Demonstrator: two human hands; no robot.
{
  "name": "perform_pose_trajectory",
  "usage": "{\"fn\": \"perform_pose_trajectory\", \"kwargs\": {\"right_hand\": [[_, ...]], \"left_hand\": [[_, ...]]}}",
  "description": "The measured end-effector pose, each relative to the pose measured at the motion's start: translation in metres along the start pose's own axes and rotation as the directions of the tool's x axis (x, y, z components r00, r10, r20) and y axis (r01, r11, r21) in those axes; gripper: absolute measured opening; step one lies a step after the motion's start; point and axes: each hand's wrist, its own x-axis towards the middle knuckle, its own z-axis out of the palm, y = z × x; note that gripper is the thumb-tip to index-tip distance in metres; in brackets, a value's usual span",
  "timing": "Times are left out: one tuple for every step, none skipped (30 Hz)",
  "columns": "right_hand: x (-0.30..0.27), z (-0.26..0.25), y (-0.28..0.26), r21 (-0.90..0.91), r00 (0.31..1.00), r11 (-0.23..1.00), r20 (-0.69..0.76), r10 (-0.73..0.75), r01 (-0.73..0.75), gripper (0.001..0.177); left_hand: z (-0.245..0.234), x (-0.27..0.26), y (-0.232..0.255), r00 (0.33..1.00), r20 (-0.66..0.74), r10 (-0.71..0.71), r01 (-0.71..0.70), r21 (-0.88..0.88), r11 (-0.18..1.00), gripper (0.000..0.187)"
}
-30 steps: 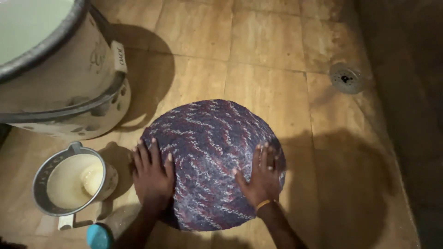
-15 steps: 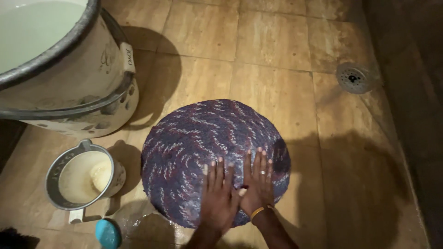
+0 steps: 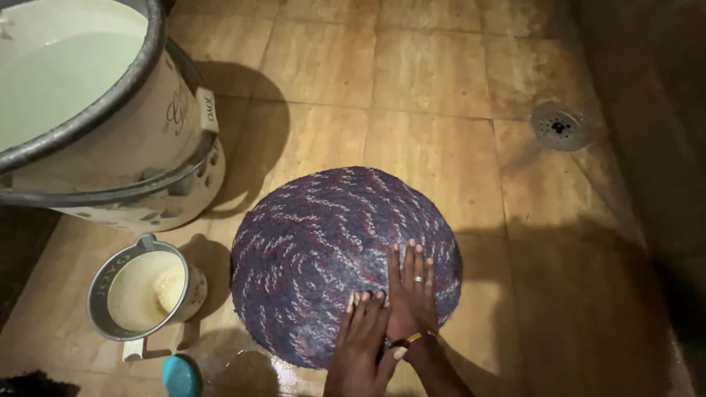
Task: The person scrubs a dark patterned doormat on the floor using a blue scrubbing tool and water from a nearby bucket. They repeatedly rub the mat surface with both hands and the tool, occasionally pausing to adjust grip or position.
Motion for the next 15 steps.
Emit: {"fn": "perform_pose_trajectory", "kwargs": {"right_hand": [[0.001, 0.002, 0.001, 0.068, 1.000, 0.998, -0.008, 0.000, 0.001, 0.088], [0.002, 0.003, 0.001, 0.135, 1.000, 0.991, -0.013, 0.000, 0.002, 0.087], [0.003, 0.005, 0.001, 0.201, 1.000, 0.980, -0.018, 0.000, 0.003, 0.085], [0.004, 0.005, 0.001, 0.188, 1.000, 0.982, 0.009, 0.004, -0.006, 0.085], [0.005, 0.005, 0.001, 0.175, 0.999, 0.984, 0.037, 0.008, -0.015, 0.085], [0.007, 0.005, 0.001, 0.160, 0.998, 0.987, 0.062, 0.013, -0.023, 0.086], [0.009, 0.006, 0.001, 0.109, 0.995, 0.994, 0.100, 0.017, -0.028, 0.086], [0.010, 0.008, 0.001, 0.056, 0.990, 0.998, 0.138, 0.022, -0.030, 0.087], [0.012, 0.011, 0.001, 0.003, 0.984, 1.000, 0.175, 0.030, -0.031, 0.088], [0.011, 0.017, 0.002, -0.037, 0.997, 0.999, 0.077, 0.021, -0.018, 0.085], [0.009, 0.022, 0.001, -0.078, 1.000, 0.997, -0.021, 0.008, -0.010, 0.083], [0.008, 0.026, 0.001, -0.118, 0.993, 0.993, -0.119, -0.010, -0.005, 0.080], [0.008, 0.026, 0.001, -0.099, 0.995, 0.995, -0.101, -0.006, -0.004, 0.082], [0.009, 0.023, 0.000, -0.079, 0.996, 0.997, -0.086, 0.000, -0.006, 0.084], [0.011, 0.017, -0.001, -0.059, 0.997, 0.998, -0.071, 0.005, -0.009, 0.086]], "left_hand": [[0.000, 0.000, -0.002, 0.999, -0.027, 0.039, -0.039, 0.008, 0.999, 0.066], [0.000, 0.000, -0.003, 0.996, -0.051, 0.076, -0.075, 0.015, 0.997, 0.066], [0.002, 0.002, -0.003, 0.997, -0.046, 0.067, -0.066, 0.021, 0.998, 0.067], [0.003, 0.006, -0.004, 0.997, -0.043, 0.060, -0.059, 0.030, 0.998, 0.067], [0.005, 0.008, -0.004, 0.998, -0.040, 0.053, -0.051, 0.039, 0.998, 0.068], [0.009, 0.012, -0.004, 0.997, -0.059, 0.057, -0.053, 0.063, 0.997, 0.069], [0.012, 0.018, -0.005, 0.995, -0.078, 0.062, -0.055, 0.088, 0.995, 0.069], [0.015, 0.024, -0.007, 0.993, -0.097, 0.067, -0.056, 0.112, 0.992, 0.070], [0.016, 0.034, -0.012, 0.994, -0.068, 0.087, -0.076, 0.148, 0.986, 0.068], [0.016, 0.045, -0.018, 0.994, -0.035, 0.102, -0.094, 0.180, 0.979, 0.066], [0.014, 0.052, -0.023, 0.993, -0.002, 0.116, -0.113, 0.211, 0.971, 0.065], [0.008, 0.055, -0.027, 0.991, 0.023, 0.135, -0.137, 0.169, 0.976, 0.067], [0.000, 0.057, -0.030, 0.987, 0.047, 0.154, -0.159, 0.126, 0.979, 0.069], [-0.008, 0.058, -0.031, 0.981, 0.070, 0.179, -0.184, 0.084, 0.979, 0.071], [-0.013, 0.057, -0.029, 0.982, 0.092, 0.167, -0.174, 0.068, 0.982, 0.071]]}}
